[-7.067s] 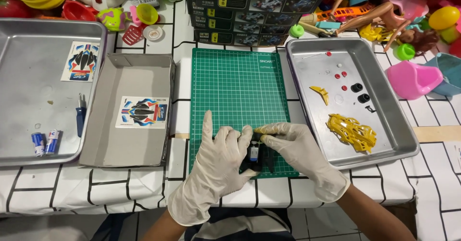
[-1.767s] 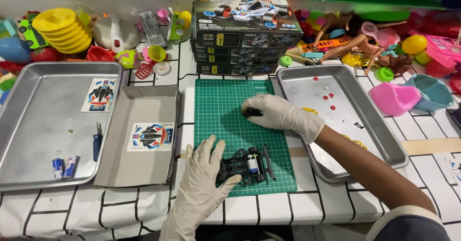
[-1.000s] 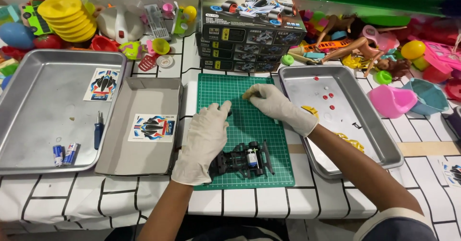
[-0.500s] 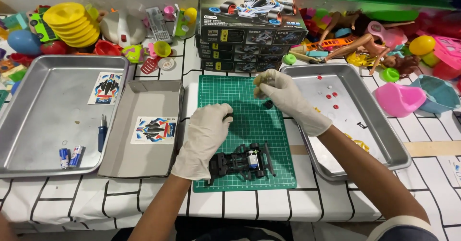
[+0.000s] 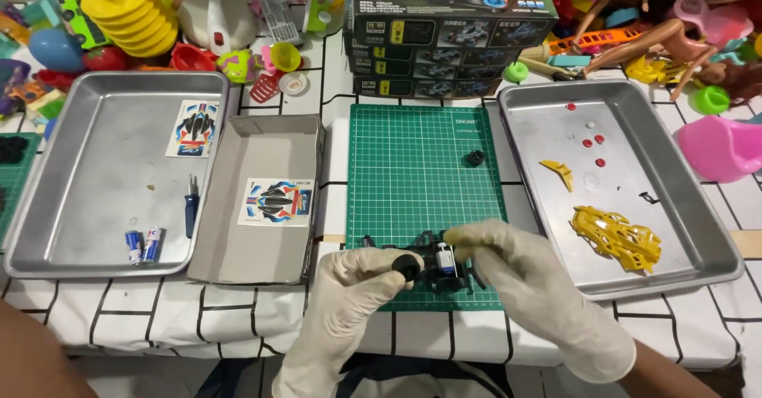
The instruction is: The person assembles a toy car chassis on a green cutting mat. They attach wheels and other small components to the black frame, picking parts from a nearby metal tray. The person uses a small screwdriver to tighten screws on the chassis.
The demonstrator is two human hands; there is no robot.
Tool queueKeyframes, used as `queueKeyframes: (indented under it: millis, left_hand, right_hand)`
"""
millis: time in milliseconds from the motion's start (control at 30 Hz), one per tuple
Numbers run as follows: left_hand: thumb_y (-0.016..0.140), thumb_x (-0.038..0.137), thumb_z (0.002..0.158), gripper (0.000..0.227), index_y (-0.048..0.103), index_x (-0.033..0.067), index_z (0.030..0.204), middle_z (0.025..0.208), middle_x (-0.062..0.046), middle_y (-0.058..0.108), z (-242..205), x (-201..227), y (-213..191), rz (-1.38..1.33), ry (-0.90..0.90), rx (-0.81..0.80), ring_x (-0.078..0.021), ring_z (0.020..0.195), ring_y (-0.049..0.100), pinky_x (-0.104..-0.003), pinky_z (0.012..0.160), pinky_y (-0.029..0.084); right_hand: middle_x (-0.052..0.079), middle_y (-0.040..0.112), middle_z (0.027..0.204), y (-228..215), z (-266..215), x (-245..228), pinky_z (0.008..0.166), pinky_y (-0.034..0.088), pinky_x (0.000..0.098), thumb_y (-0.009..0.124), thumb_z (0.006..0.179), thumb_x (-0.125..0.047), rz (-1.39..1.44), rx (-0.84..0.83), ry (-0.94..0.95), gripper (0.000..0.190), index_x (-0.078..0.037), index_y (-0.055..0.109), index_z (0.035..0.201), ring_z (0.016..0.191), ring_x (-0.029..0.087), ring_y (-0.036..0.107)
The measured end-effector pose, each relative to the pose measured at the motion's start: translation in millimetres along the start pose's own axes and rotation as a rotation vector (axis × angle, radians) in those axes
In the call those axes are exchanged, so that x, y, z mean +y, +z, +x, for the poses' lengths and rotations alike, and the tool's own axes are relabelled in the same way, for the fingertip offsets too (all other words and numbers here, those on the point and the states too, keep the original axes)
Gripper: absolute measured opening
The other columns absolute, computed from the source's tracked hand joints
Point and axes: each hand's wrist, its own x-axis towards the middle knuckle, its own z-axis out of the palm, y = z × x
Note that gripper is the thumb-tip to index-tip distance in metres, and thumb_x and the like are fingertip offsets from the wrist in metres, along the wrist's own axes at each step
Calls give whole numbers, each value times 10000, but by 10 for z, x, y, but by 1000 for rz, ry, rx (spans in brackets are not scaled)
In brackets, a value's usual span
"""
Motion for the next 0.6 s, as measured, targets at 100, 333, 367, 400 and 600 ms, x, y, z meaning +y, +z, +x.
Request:
queueKeyframes:
  millis: [100,333,367,400,600]
  left_hand:
    - [855,104,791,265,821,4,1034,1040,-193,825,-49,-37,106,-93,133,-8,-261,922,782,-369,871,654]
    - [882,179,771,349,804,2,1061,1097,-223,802,-78,-251,185,-159,137,-15,-331,1061,775,-424,946,647]
    - [877,176,782,343,802,2,1068,1095,-213,802,-81,-266,195,-156,164,-10,-315,1045,779,-414,935,653]
    - [872,173,794,337,800,1,1075,1094,-202,803,-87,-279,205,-153,190,-6,-300,1028,782,-403,925,658]
    - [852,94,791,281,812,-11,1049,1051,-196,820,-134,-289,234,-99,183,58,-250,963,783,-347,909,641]
  right_hand:
    - [117,777,1124,125,-188,-63,759,715,279,537,1007,-28,-47,-27,-362,231,-44,669,1196,783,154,801]
    - [1,732,847,282,-317,-78,651,604,250,626,961,-31,-298,45,-498,333,-49,626,1293,664,126,711]
    - [40,758,966,309,-310,-66,657,608,276,615,971,-40,-387,109,-560,282,-29,640,1251,701,170,729]
    - [80,783,1084,338,-304,-56,663,612,303,603,980,-48,-475,174,-621,237,-8,654,1209,739,213,746]
    - [50,734,907,336,-312,20,591,560,321,669,958,-13,-544,167,-675,332,-23,628,1288,630,210,625]
